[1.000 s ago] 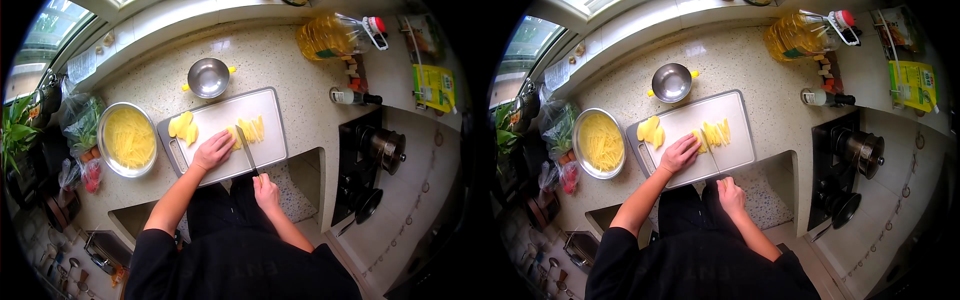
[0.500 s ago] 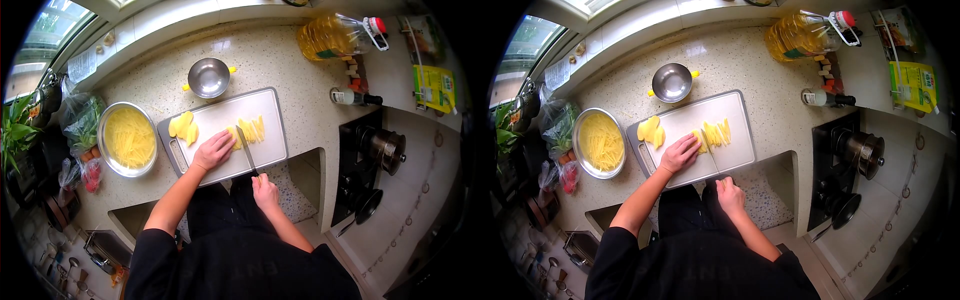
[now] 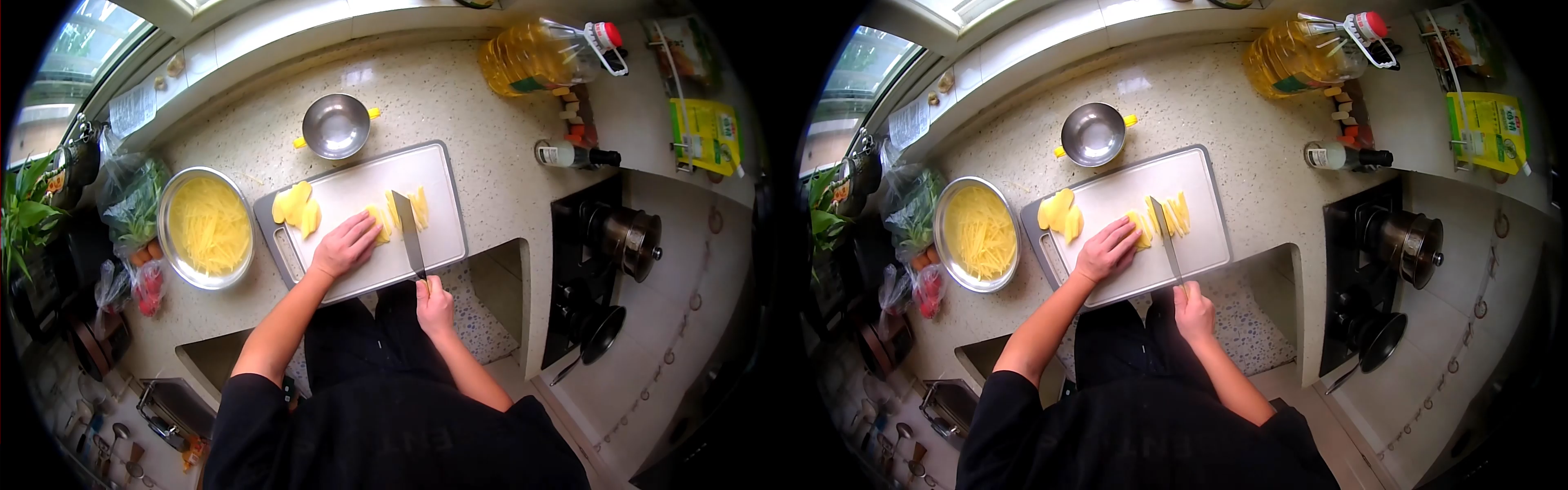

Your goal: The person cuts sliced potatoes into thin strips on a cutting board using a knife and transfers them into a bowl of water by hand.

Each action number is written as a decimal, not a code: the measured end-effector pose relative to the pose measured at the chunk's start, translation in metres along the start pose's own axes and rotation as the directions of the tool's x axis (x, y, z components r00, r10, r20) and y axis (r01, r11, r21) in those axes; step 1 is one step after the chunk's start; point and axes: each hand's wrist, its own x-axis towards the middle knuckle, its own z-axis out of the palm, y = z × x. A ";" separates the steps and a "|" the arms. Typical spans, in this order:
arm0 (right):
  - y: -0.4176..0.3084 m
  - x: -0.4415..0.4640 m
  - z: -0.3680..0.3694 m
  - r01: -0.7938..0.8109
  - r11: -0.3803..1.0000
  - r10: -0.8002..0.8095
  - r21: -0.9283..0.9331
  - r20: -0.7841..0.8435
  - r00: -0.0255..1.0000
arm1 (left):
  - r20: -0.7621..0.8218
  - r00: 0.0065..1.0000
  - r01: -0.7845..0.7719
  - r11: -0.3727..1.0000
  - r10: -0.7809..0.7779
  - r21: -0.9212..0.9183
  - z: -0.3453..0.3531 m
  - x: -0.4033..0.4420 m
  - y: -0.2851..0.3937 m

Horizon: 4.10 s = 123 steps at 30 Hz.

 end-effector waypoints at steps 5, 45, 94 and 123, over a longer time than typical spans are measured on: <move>0.002 -0.003 -0.005 0.010 0.999 -0.008 -0.031 0.045 0.999 | -0.010 1.000 0.007 0.999 -0.007 -0.031 0.000 -0.004 -0.002; -0.013 -0.004 -0.007 0.019 0.990 -0.002 -0.140 0.116 0.993 | 0.012 1.000 0.023 1.000 -0.023 -0.020 -0.001 -0.012 -0.001; -0.015 0.005 -0.014 0.022 0.987 0.015 -0.159 0.230 0.973 | 0.007 1.000 0.024 0.999 -0.024 -0.022 -0.001 -0.011 -0.002; -0.010 0.003 -0.022 0.053 0.997 -0.041 -0.063 0.187 0.982 | 0.005 1.000 0.029 1.000 -0.029 -0.011 0.001 -0.014 -0.001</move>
